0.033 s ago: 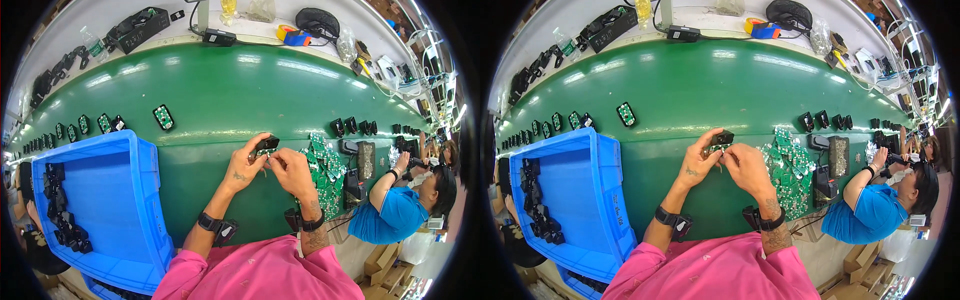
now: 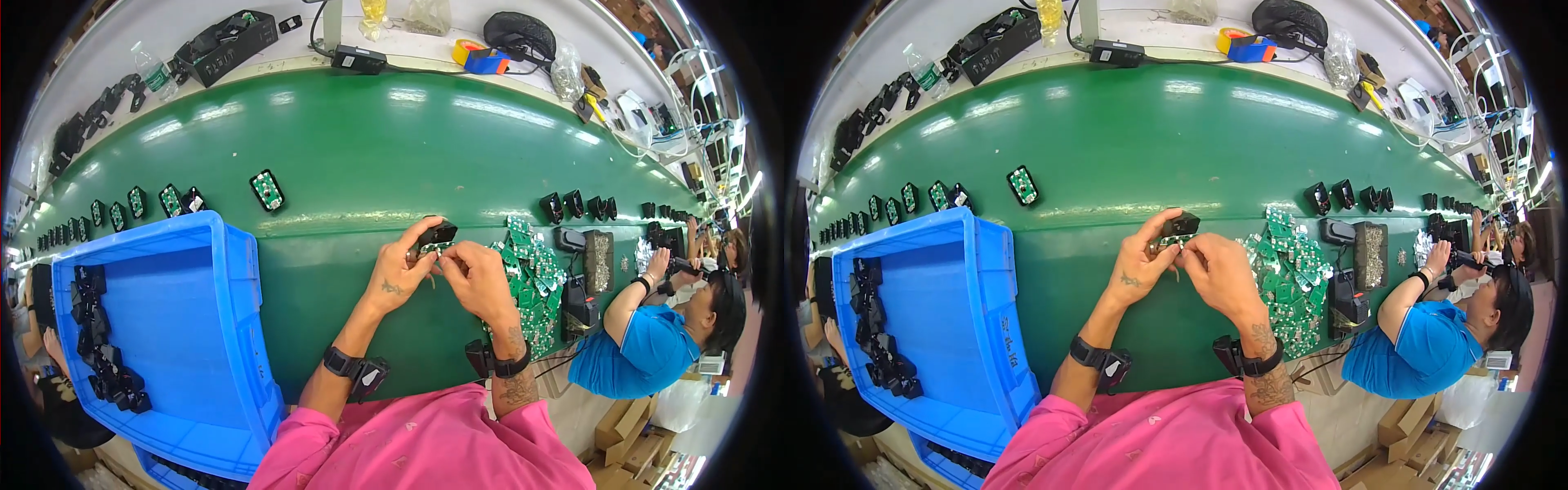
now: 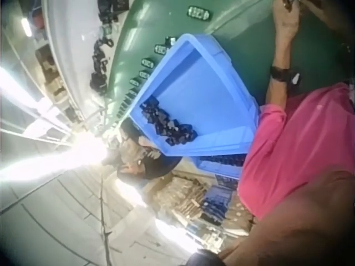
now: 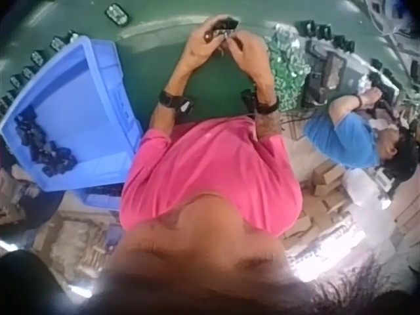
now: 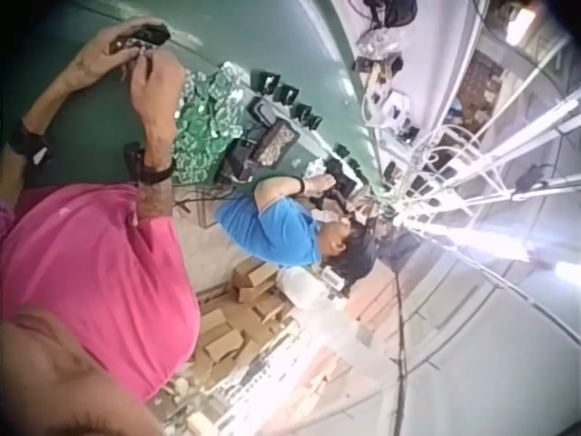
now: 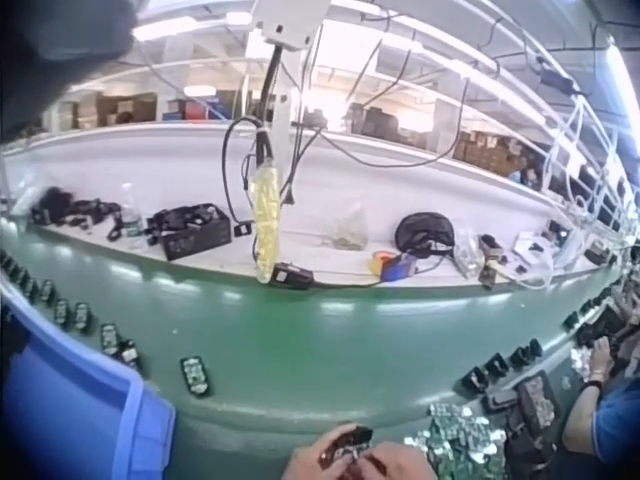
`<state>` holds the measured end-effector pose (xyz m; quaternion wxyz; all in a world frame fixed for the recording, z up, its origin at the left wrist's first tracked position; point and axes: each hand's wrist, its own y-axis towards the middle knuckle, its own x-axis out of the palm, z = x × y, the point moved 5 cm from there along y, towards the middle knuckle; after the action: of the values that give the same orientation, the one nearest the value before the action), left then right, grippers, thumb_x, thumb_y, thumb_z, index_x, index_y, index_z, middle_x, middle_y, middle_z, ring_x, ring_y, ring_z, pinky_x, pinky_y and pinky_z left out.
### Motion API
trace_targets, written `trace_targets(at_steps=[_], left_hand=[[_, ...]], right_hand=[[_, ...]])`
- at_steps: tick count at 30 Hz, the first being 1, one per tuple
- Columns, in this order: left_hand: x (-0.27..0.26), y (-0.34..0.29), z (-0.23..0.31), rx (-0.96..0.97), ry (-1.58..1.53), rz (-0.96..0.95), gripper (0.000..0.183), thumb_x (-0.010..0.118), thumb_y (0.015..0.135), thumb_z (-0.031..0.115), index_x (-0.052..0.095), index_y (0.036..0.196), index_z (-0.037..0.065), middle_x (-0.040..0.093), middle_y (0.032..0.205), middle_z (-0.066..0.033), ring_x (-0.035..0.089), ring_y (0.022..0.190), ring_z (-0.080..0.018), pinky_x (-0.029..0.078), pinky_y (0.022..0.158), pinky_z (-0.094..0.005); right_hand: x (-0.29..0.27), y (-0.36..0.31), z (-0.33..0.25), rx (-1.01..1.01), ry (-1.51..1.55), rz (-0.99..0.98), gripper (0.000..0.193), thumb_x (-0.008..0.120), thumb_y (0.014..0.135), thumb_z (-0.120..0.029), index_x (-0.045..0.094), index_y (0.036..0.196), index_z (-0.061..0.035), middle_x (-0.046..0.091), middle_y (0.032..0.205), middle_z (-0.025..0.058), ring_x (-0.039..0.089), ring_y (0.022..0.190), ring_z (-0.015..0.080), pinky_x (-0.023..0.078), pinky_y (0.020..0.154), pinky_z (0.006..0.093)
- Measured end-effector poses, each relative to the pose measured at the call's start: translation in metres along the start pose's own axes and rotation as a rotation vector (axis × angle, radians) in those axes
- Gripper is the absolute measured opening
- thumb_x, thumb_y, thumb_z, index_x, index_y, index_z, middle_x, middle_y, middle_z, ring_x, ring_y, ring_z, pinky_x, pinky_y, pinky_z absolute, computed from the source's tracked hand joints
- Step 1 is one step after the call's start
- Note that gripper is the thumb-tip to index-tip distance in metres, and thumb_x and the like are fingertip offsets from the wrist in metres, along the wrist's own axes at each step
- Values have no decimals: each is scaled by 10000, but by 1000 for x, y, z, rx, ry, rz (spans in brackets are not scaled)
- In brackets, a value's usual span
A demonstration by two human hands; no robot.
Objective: The person picks up a black housing and a circuit board, fits the board into the housing, and places the assembled unit onto the conveyor belt. This process is repeated several times before the person moves the blue bins.
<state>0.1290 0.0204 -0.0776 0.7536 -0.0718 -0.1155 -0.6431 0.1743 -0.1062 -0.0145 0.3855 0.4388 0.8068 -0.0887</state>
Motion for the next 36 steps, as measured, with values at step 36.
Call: trace_targets(at_steps=[36], left_hand=[[7, -3, 0, -40, 122, -25, 535, 584, 859, -26, 507, 1374, 97, 678, 943, -130, 681, 667, -164, 552, 598, -302]], right_hand=[[-4, -4, 3, 143, -58, -105, 131, 612, 840, -101, 634, 807, 24, 633, 722, 188, 631, 665, 359, 481, 597, 418]])
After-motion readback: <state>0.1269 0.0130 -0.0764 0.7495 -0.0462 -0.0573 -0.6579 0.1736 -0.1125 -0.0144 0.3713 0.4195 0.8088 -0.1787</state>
